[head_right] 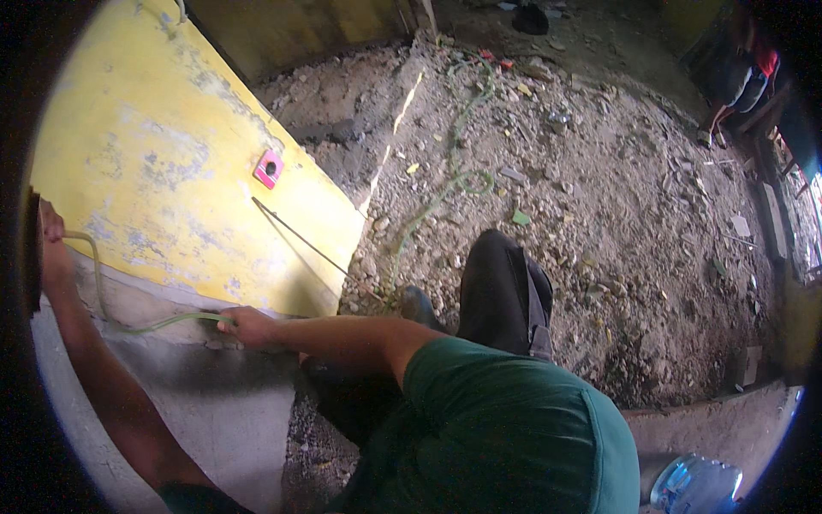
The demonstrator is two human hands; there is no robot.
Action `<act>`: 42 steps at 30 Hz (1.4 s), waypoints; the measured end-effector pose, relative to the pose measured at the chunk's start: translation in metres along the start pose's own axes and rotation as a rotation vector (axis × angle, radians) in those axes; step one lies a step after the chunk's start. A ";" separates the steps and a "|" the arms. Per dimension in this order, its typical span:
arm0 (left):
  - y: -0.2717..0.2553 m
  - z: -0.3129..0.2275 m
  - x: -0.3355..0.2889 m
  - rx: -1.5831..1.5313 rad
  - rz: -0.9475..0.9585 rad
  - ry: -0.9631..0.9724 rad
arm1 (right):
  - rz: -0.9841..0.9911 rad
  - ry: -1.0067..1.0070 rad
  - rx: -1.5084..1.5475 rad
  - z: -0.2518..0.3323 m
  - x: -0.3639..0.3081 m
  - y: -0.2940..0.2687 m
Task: The person secures a green plastic pipe along the edge of a yellow wall using a thin metal rod. They repeatedly position the pipe and use the rod to fasten it to the wall surface. The person then walks through a debris-filled room.
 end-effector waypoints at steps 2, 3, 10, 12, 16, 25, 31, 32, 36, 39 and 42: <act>-0.003 0.022 -0.016 0.145 0.241 0.105 | -0.075 0.001 -0.032 0.015 0.002 -0.012; -0.001 0.037 -0.034 0.337 0.021 0.019 | -0.098 0.024 -0.060 0.023 0.005 -0.019; 0.043 0.058 -0.128 1.065 0.632 0.004 | -0.170 -0.041 0.045 0.060 0.054 -0.022; 0.045 0.057 -0.145 1.274 0.774 0.044 | -0.178 -0.104 0.036 0.065 0.066 -0.020; 0.026 0.056 -0.152 1.126 0.799 -0.277 | -0.167 -0.269 0.011 0.078 0.079 -0.021; -0.039 0.072 -0.101 1.446 0.367 -0.229 | -0.273 0.036 -0.181 -0.010 0.016 -0.057; -0.060 0.090 -0.090 1.517 0.061 -0.232 | -0.325 -0.046 -0.465 -0.084 -0.015 -0.066; -0.059 0.092 -0.090 1.511 0.051 -0.246 | -0.204 -0.016 -0.455 -0.090 -0.016 -0.068; -0.050 0.100 -0.092 1.551 0.038 -0.248 | -0.143 0.212 -0.628 -0.106 -0.012 -0.056; -0.044 0.101 -0.093 1.588 0.100 -0.127 | -0.112 0.291 -0.667 -0.111 -0.003 -0.046; -0.042 0.097 -0.090 1.627 0.209 -0.080 | -0.071 0.304 -0.670 -0.110 0.003 -0.038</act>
Point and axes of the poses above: each hand's wrist, its own x-axis towards the middle knuckle, its own y-axis out of the palm, z = x × y, the point moved 1 cm from there along x, towards the middle knuckle, and after that the axes turned 13 degrees about x, right-handed, at the moved point
